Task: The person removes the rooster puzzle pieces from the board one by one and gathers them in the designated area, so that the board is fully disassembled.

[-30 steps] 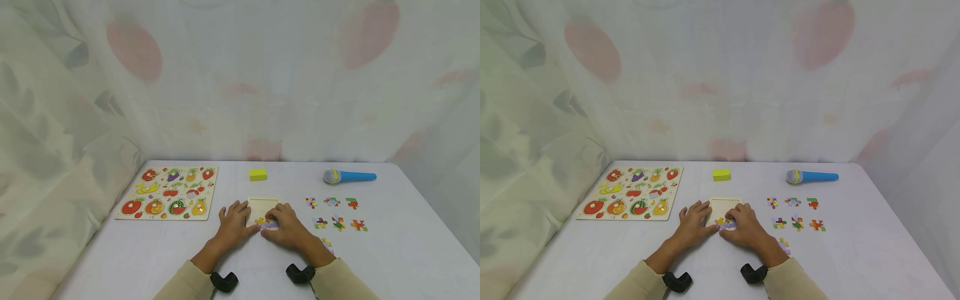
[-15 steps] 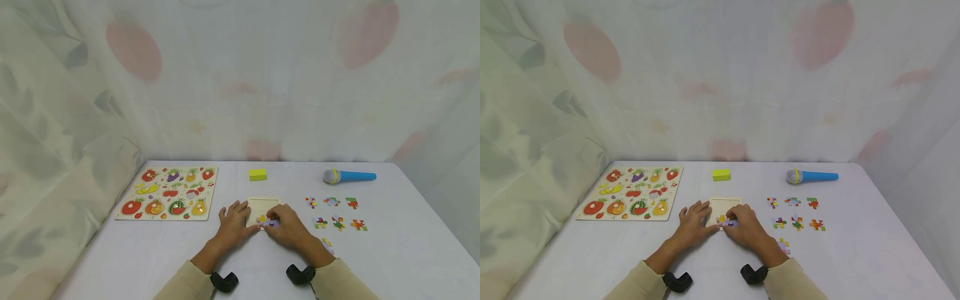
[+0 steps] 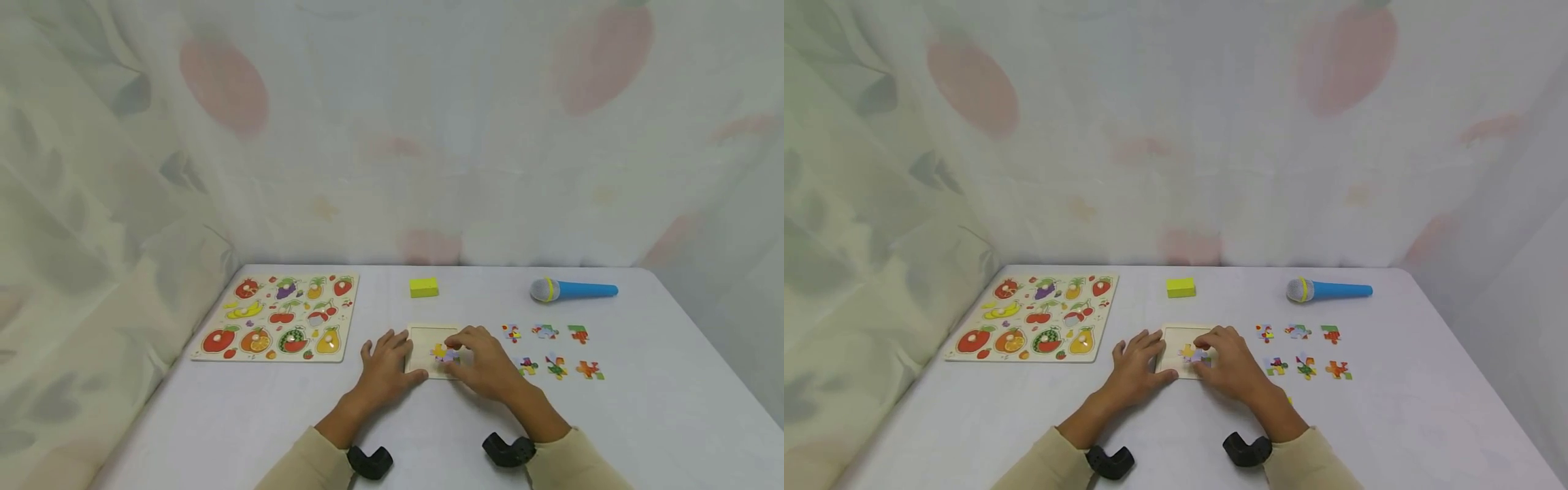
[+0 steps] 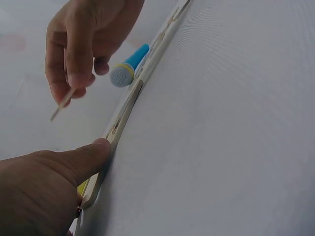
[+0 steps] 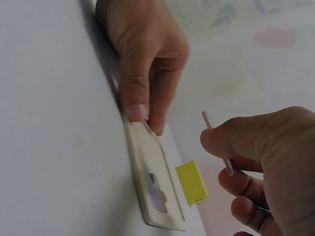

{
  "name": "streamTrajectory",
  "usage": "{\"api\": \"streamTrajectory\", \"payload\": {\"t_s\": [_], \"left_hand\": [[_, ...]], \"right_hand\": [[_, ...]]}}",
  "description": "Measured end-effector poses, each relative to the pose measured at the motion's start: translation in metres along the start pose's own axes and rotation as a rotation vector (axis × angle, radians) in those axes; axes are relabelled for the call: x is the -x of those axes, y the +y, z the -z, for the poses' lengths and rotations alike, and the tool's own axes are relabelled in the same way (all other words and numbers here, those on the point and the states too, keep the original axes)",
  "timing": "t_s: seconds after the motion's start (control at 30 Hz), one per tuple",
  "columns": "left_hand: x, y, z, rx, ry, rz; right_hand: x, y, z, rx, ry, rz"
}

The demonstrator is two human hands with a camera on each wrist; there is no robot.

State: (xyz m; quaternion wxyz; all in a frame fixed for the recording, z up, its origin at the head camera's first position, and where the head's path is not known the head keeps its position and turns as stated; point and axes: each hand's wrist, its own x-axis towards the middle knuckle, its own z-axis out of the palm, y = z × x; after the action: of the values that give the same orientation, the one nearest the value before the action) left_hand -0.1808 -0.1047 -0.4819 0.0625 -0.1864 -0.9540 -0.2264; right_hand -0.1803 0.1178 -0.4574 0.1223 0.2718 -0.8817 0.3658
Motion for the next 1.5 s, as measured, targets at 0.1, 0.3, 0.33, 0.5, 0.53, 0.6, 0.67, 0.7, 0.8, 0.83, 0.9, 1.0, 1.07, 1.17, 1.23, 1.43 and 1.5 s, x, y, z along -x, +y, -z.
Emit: {"api": "streamTrajectory", "payload": {"t_s": [0.1, 0.3, 0.33, 0.5, 0.53, 0.6, 0.67, 0.7, 0.8, 0.83, 0.9, 1.0, 1.07, 1.17, 1.23, 1.43, 1.5], "left_hand": [[0.0, 0.0, 0.0, 0.001, -0.007, 0.003], [-0.001, 0.0, -0.001, 0.009, -0.013, 0.012], [-0.001, 0.0, -0.001, 0.008, -0.012, 0.012], [0.0, 0.0, -0.002, 0.006, -0.01, 0.01], [0.0, -0.001, -0.002, 0.006, -0.01, 0.009], [0.001, -0.001, -0.003, 0.009, -0.014, 0.008], [0.001, -0.002, -0.003, 0.007, -0.017, 0.007], [0.001, -0.002, -0.003, 0.008, -0.02, 0.008], [0.001, -0.001, -0.003, 0.009, -0.026, 0.012], [0.001, -0.001, -0.002, 0.009, -0.027, 0.013], [0.001, -0.001, -0.002, 0.009, -0.03, 0.014], [0.001, 0.0, -0.001, 0.006, -0.03, 0.017], [0.001, 0.001, -0.001, 0.004, -0.028, 0.017], [0.001, 0.001, -0.001, 0.005, -0.028, 0.019], [0.001, 0.002, 0.0, 0.008, -0.028, 0.019], [0.001, 0.002, 0.0, 0.011, -0.03, 0.024], [0.001, 0.001, -0.001, 0.007, -0.03, 0.025]], "right_hand": [[0.004, -0.001, 0.012, -0.027, 0.002, 0.014], [0.014, -0.002, 0.035, -0.046, 0.008, 0.039], [0.016, -0.002, 0.039, -0.051, 0.01, 0.04], [0.028, -0.002, 0.057, -0.039, 0.041, 0.047], [0.031, -0.002, 0.06, -0.032, 0.047, 0.047], [0.037, -0.001, 0.066, -0.009, 0.055, 0.04], [0.043, 0.0, 0.073, 0.003, 0.059, 0.028], [0.046, 0.001, 0.076, 0.009, 0.063, 0.027], [0.053, 0.004, 0.085, 0.017, 0.081, 0.044], [0.056, 0.005, 0.088, 0.016, 0.09, 0.05], [0.061, 0.007, 0.094, 0.021, 0.108, 0.065], [0.068, 0.011, 0.101, 0.036, 0.127, 0.062], [0.074, 0.015, 0.105, 0.046, 0.136, 0.057], [0.082, 0.022, 0.109, 0.043, 0.14, 0.078], [0.088, 0.028, 0.111, 0.037, 0.147, 0.101], [0.104, 0.04, 0.117, 0.071, 0.134, 0.066], [0.109, 0.044, 0.117, 0.076, 0.125, 0.045]]}}
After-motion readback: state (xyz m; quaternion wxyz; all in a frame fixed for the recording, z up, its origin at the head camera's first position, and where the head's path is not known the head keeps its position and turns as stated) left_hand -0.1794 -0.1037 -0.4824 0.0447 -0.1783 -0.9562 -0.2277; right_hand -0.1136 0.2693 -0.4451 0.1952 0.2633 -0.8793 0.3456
